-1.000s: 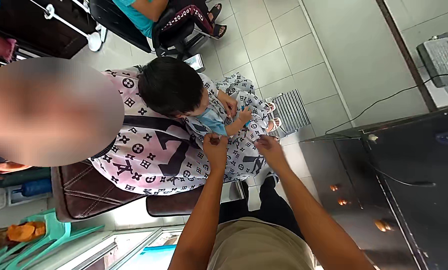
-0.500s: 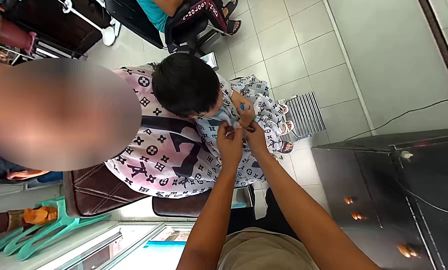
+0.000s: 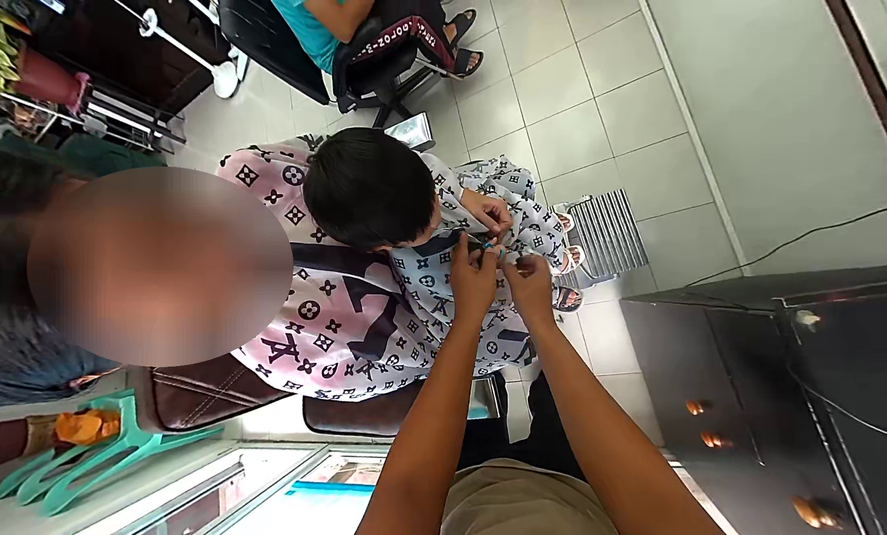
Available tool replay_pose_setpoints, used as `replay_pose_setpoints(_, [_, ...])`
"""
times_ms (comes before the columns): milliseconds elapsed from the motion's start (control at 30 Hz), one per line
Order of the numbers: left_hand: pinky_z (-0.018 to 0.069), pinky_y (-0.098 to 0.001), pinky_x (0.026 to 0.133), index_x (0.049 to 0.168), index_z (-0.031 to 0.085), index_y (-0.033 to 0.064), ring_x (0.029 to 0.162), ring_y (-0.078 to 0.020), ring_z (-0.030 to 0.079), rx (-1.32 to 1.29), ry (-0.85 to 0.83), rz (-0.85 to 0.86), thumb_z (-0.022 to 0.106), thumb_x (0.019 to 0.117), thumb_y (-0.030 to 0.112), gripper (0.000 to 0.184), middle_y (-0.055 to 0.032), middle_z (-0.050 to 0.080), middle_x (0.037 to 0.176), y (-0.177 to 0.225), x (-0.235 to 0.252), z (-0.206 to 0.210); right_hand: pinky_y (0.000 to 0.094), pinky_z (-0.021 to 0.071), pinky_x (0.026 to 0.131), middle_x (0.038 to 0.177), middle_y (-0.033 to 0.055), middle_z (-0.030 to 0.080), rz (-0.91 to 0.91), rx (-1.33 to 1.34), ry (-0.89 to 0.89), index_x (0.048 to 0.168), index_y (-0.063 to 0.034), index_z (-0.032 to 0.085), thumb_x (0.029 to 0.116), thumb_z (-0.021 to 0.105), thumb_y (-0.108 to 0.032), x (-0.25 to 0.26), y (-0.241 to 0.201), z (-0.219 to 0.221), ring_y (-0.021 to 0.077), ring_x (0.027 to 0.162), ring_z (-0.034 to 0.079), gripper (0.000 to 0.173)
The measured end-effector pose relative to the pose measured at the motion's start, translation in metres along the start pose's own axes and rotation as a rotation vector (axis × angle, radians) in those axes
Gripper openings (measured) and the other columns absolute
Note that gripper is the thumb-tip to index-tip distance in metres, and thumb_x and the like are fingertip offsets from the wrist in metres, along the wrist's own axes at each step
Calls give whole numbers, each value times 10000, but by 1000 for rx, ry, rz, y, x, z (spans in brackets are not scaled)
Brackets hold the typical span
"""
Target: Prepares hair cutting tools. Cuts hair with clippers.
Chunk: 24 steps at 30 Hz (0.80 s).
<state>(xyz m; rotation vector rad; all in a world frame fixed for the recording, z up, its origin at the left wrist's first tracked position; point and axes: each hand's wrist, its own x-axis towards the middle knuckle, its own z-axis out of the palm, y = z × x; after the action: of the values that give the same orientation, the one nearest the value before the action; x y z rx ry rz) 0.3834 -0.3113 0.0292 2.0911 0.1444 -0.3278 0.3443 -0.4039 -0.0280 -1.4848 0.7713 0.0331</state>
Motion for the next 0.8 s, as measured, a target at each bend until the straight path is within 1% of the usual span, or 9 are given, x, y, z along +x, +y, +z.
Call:
replay_pose_setpoints(67, [491,-494,1063,1611,282,66,1326,-309,560,-47,9,-18,558,1057,266,651,-185,387,1609,0,3,1,511,527,865,1196,247,602,-226,-91,110,1289,62,513,927,684,-214,-1,-18,-6,343,1016,631,487])
replay_pose_setpoints(100, [487,-490,1063,1604,293,53,1320,-307,562,-78,24,-29,550,1060,234,628,-194,400,1597,0,4,1,512,534,854,1220,259,596,-353,-121,102,1289,71,520,927,676,-188,2,-29,-8,355,1023,630,472])
replay_pose_setpoints(200, [477,-458,1072,1568,330,7,1318,-299,560,-174,82,-36,544,1049,128,575,-224,431,1563,0,9,1,509,557,825,1261,246,617,-596,-270,-92,1340,44,563,955,653,-175,19,-61,-3,348,984,655,452])
replay_pose_setpoints(300, [476,-437,1071,1543,344,-2,1319,-276,560,-209,93,-36,516,1064,132,526,-215,496,1511,-4,7,0,575,483,1019,1338,224,625,-628,-478,-275,1396,17,570,976,666,-205,34,-76,9,402,1191,620,485])
replay_pose_setpoints(400, [480,-430,1064,1514,402,6,1291,-249,579,-215,84,-39,515,1074,162,481,-191,566,1446,-7,5,-1,584,454,1048,1290,190,659,-553,-593,-393,1387,-31,601,998,643,-246,41,-83,17,388,1214,607,446])
replay_pose_setpoints(533, [495,-416,1040,1485,444,0,1253,-221,596,-252,66,-46,485,1067,114,435,-184,599,1393,-12,3,0,583,427,1085,1282,193,671,-484,-637,-449,1327,-47,664,1004,634,-236,43,-82,21,385,1256,592,375])
replay_pose_setpoints(600, [467,-425,1086,1521,407,7,1318,-231,559,-248,51,-54,465,1080,130,462,-186,559,1454,-14,2,0,574,424,1094,1304,193,659,-515,-662,-454,1293,-52,691,1016,608,-215,42,-77,20,382,1278,577,332])
replay_pose_setpoints(667, [439,-420,1122,1549,373,16,1367,-231,523,-258,35,-52,456,1090,147,485,-178,519,1505,-16,1,0,570,458,1047,1275,215,653,-589,-665,-410,1267,-73,717,1016,574,-149,36,-73,19,399,1233,589,298])
replay_pose_setpoints(800, [454,-425,1103,1532,408,17,1338,-222,542,-288,21,-12,458,1087,141,465,-168,540,1483,-20,0,-4,572,489,962,1158,228,617,-683,-635,-368,1287,-182,732,980,551,-39,17,-73,15,396,1120,597,383])
